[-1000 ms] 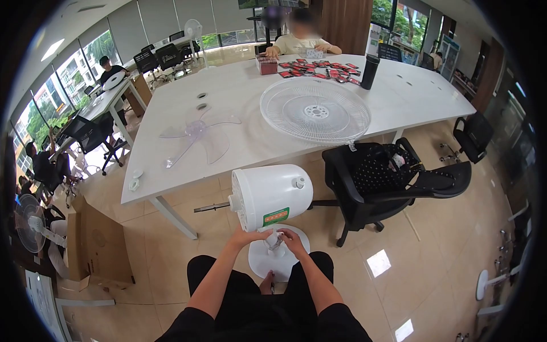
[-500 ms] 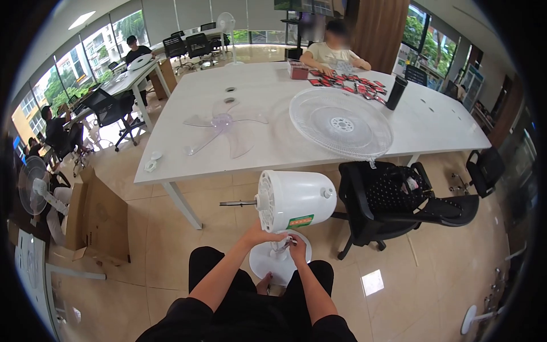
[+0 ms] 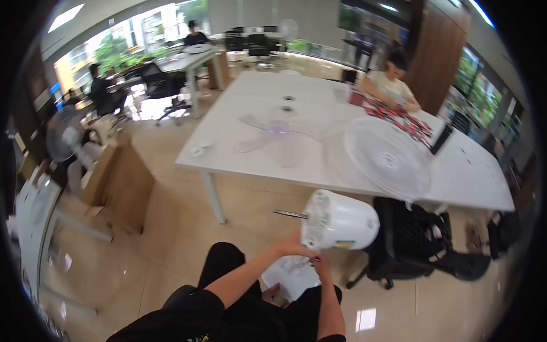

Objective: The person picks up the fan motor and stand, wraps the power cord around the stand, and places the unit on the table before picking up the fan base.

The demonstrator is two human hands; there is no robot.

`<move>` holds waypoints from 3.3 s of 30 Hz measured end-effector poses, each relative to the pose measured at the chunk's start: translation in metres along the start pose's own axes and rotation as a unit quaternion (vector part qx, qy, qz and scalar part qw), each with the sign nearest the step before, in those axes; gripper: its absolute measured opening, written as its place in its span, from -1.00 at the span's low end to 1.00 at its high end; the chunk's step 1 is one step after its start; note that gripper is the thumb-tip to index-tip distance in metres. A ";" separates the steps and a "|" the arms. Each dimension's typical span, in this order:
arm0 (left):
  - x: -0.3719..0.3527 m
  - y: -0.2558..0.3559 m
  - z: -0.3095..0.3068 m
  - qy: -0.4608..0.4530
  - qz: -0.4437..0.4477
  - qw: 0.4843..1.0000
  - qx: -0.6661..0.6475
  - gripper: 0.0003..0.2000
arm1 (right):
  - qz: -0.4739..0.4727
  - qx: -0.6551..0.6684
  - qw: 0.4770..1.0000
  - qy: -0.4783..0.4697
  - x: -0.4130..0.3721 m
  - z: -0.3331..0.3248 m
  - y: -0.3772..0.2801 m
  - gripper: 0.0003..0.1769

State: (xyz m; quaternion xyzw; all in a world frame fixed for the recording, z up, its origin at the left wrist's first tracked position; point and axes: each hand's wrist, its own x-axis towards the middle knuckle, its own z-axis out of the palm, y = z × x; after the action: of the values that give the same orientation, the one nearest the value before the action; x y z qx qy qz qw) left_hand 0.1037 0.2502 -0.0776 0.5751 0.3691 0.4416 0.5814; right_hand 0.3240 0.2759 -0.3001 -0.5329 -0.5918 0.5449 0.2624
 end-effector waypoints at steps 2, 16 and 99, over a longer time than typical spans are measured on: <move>0.000 0.002 -0.001 -0.003 0.044 0.998 0.033 -0.06 | -0.034 0.033 0.999 0.002 -0.006 0.003 -0.002 -0.63; 0.005 0.000 0.002 -0.026 0.072 0.996 -0.052 0.07 | 0.033 0.195 0.978 0.073 -0.020 0.025 -0.009 -0.71; -0.009 0.005 0.002 0.046 -0.062 0.995 0.062 -0.44 | 0.038 0.160 0.973 0.164 -0.027 0.039 -0.022 -0.65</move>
State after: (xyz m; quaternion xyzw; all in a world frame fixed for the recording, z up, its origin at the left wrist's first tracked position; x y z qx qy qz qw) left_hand 0.1017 0.2407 -0.0737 0.5655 0.4570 0.4068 0.5530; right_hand 0.2894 0.2403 -0.2834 -0.5885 -0.4253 0.5468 0.4168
